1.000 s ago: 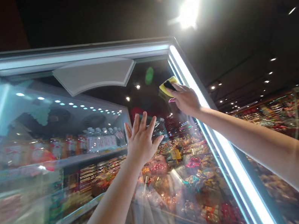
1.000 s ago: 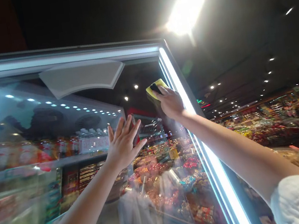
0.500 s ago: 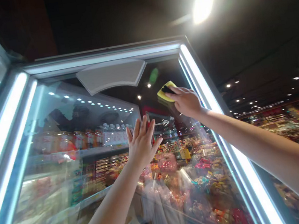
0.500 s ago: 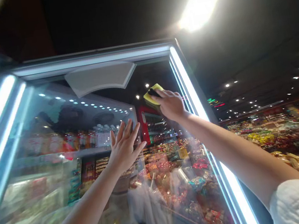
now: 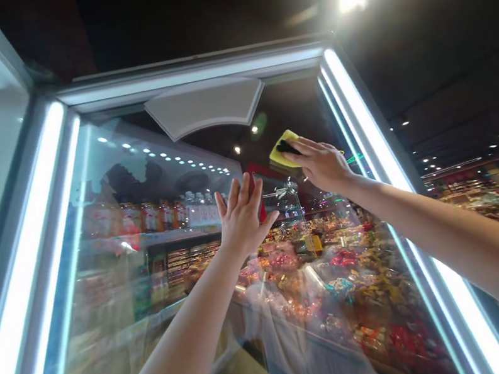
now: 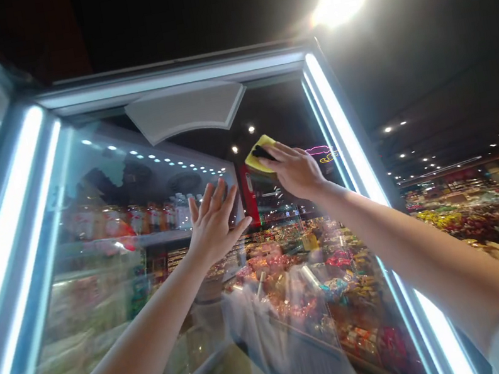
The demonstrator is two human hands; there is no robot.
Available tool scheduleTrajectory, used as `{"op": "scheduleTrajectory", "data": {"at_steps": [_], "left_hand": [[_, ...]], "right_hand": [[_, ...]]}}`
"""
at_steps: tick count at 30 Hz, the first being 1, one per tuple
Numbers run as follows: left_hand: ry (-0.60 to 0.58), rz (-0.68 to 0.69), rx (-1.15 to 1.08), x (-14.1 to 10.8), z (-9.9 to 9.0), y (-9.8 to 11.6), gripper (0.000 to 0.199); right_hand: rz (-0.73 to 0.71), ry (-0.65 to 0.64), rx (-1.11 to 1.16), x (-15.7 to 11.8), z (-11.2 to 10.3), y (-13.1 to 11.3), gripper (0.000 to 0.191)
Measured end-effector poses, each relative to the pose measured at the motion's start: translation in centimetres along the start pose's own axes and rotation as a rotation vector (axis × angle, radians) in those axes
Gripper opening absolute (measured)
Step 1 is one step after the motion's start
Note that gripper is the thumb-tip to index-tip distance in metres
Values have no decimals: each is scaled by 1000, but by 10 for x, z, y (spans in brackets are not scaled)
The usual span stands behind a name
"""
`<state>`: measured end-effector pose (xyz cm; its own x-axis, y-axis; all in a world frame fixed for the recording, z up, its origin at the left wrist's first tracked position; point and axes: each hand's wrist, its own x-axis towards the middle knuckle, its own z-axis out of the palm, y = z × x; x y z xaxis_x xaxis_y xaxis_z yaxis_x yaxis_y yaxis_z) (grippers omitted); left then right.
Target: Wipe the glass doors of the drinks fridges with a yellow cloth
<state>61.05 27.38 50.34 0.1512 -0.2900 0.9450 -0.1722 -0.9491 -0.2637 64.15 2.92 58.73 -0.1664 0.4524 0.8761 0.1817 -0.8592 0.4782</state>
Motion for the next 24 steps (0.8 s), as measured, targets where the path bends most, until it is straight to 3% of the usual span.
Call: {"op": "scheduleTrajectory", "data": {"at_steps": [3, 5, 7, 9, 12, 14, 16, 19, 21, 24], "left_hand": [[12, -15, 6, 0, -5, -18, 79], [21, -32, 13, 0, -7, -28, 80], [17, -44, 13, 0, -8, -36, 80], [14, -46, 7, -3, -9, -43, 80], [25, -38, -4, -10, -12, -53, 82], [26, -38, -1, -16, -14, -62, 83], [14, -45, 5, -21, -15, -70, 83], [-8, -66, 4, -26, -15, -77, 85], [-20, -81, 2, -29, -16, -79, 85], [-35, -90, 0, -36, -19, -80, 87]], "right_hand": [[227, 29, -42, 20, 4, 6, 59], [320, 40, -43, 45, 9, -11, 57], [259, 36, -21, 57, 13, -39, 54], [98, 21, 0, 50, 13, -61, 53], [-41, 4, 8, 22, 8, -62, 54], [1, 4, -8, 16, 6, -49, 56], [137, 9, -30, 30, 7, -44, 56], [309, -4, -39, 69, 13, -68, 56], [256, -21, -14, 82, 16, -96, 56], [37, -36, 37, 66, 16, -121, 55]]}}
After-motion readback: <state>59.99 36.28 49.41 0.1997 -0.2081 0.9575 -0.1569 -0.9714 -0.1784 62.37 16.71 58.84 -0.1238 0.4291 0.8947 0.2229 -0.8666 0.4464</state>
